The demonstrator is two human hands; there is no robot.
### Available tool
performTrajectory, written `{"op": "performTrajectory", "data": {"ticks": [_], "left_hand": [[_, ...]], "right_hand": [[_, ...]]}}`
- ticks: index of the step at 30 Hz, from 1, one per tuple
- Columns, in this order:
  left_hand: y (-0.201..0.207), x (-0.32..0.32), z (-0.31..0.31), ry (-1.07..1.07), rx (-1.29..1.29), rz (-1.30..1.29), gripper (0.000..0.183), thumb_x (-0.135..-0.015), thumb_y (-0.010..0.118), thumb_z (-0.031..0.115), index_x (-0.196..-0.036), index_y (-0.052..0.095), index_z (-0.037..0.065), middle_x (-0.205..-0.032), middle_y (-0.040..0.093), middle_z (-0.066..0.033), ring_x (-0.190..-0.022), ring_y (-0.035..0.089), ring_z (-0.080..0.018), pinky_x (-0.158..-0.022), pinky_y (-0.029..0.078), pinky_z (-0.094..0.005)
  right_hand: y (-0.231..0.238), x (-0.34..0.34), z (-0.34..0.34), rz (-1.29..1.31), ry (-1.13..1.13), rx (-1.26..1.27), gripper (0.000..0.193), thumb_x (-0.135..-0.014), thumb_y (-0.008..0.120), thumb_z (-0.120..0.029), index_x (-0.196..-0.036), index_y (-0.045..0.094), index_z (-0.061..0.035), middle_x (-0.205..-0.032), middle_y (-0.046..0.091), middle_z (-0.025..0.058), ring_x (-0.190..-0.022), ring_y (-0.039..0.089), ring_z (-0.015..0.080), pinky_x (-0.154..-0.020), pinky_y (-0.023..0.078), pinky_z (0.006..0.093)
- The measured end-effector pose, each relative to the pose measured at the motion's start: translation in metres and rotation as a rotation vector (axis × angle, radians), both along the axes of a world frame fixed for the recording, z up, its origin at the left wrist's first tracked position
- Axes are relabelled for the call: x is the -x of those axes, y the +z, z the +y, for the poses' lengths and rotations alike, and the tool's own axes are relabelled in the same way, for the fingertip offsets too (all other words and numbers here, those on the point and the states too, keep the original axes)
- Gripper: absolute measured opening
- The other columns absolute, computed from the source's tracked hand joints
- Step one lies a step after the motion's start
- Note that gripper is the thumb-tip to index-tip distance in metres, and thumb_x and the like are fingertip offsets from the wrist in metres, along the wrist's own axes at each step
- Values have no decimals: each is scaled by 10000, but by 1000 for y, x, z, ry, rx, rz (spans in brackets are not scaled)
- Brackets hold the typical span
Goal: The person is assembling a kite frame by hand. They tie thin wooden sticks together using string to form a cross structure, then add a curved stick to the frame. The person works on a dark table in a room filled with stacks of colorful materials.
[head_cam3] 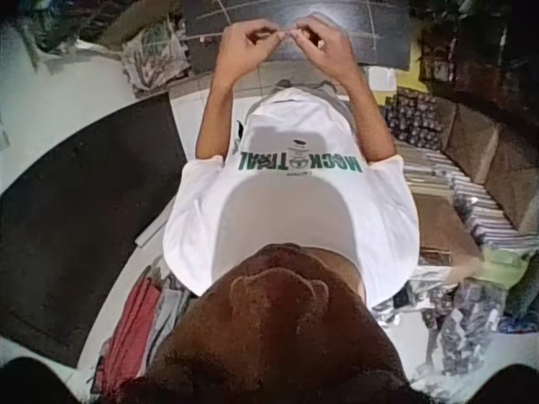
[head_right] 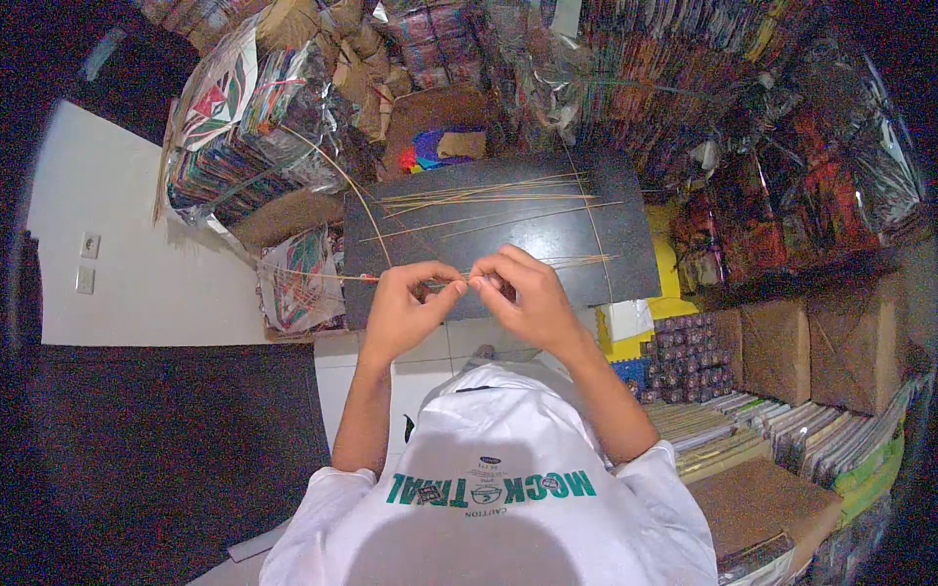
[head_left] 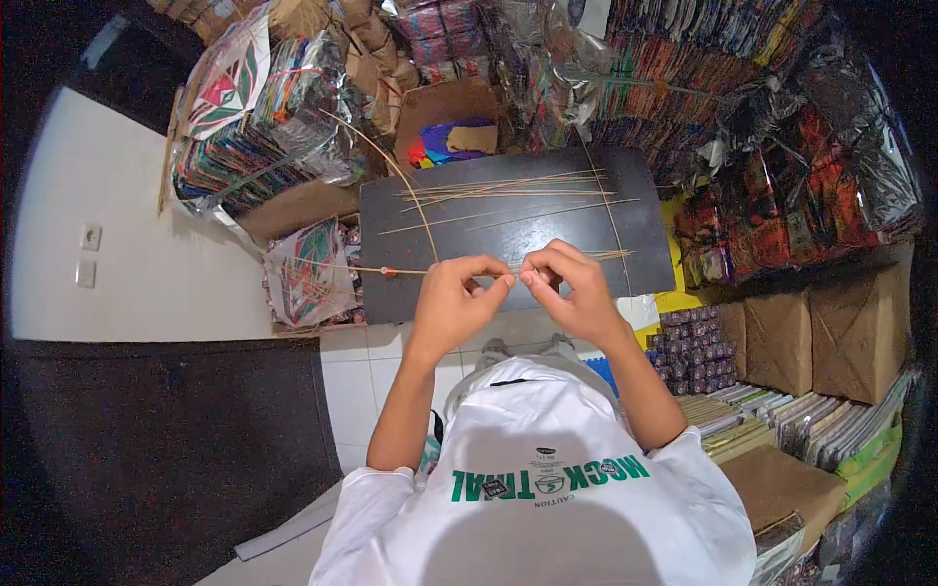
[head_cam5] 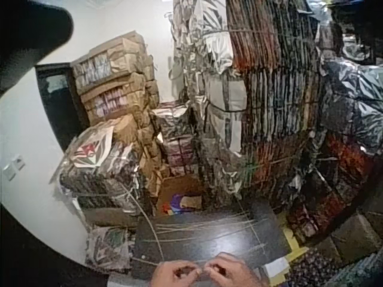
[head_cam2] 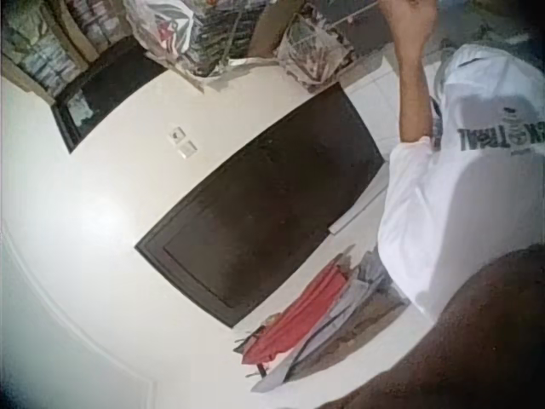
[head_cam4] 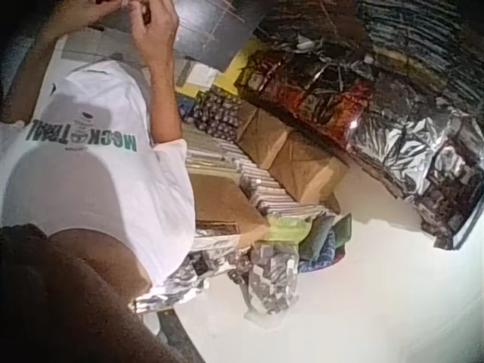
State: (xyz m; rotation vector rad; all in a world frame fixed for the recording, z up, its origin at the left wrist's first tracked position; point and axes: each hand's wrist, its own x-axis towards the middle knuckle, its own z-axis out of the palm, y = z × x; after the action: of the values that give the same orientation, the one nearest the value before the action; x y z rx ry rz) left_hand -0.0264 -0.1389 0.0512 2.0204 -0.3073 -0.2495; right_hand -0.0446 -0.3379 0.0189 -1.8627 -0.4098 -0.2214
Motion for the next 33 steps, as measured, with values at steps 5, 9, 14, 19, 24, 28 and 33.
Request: {"op": "performTrajectory", "data": {"ticks": [5, 9, 14, 19, 24, 28, 33], "left_hand": [[5, 0, 2, -15, -6, 18, 130, -872, 721, 128, -920, 749, 10, -712, 671, 12, -546, 492, -17, -482, 357, -216], [5, -2, 5, -23, -12, 54, 137, -871, 722, 139, -916, 746, 12, -708, 672, 4, -556, 501, -25, -489, 366, -223], [3, -5, 8, -94, -66, 12, 152, -864, 730, 155, -919, 746, 14, -697, 669, -8, -554, 501, -30, -496, 381, -244], [9, -6, 9, -146, -84, 74, 153, -857, 736, 158, -907, 747, 14, -669, 645, 1, -557, 482, -33, -503, 374, -246], [5, -8, 14, -235, -52, 118, 141, -851, 746, 153, -884, 745, 15, -643, 603, 31, -575, 444, -26, -503, 336, -247], [1, -12, 21, -374, -14, 196, 148, -840, 769, 176, -858, 747, 30, -648, 594, 57, -587, 427, -20, -507, 317, -246], [4, -16, 25, -493, 58, 275, 162, -833, 792, 210, -838, 751, 54, -648, 580, 82, -592, 416, -8, -507, 302, -238]], "right_hand": [[2, -2, 0, -1, 22, -11, 99, -898, 691, -108, -946, 683, -21, -760, 531, 42, -639, 533, 133, -577, 451, 282], [1, -2, -2, -9, 39, -2, 108, -894, 697, -115, -952, 686, -25, -766, 542, 44, -644, 543, 136, -581, 456, 285], [8, -2, -1, -2, 59, 26, 104, -889, 702, -121, -955, 693, -40, -785, 573, 63, -668, 585, 160, -600, 473, 302], [14, -4, -4, -18, 63, 85, 105, -886, 700, -120, -960, 696, -45, -817, 606, 93, -691, 624, 207, -616, 491, 328], [16, -3, -6, 3, 109, 98, 129, -865, 721, -127, -965, 701, -47, -862, 626, 98, -753, 651, 242, -665, 516, 350], [23, -4, -6, -31, 199, 107, 151, -845, 741, -135, -975, 711, -62, -907, 635, 95, -821, 661, 250, -702, 526, 358], [24, -4, -3, -37, 240, 56, 155, -848, 744, -137, -989, 721, -78, -932, 623, 87, -819, 643, 231, -713, 518, 331]]}}
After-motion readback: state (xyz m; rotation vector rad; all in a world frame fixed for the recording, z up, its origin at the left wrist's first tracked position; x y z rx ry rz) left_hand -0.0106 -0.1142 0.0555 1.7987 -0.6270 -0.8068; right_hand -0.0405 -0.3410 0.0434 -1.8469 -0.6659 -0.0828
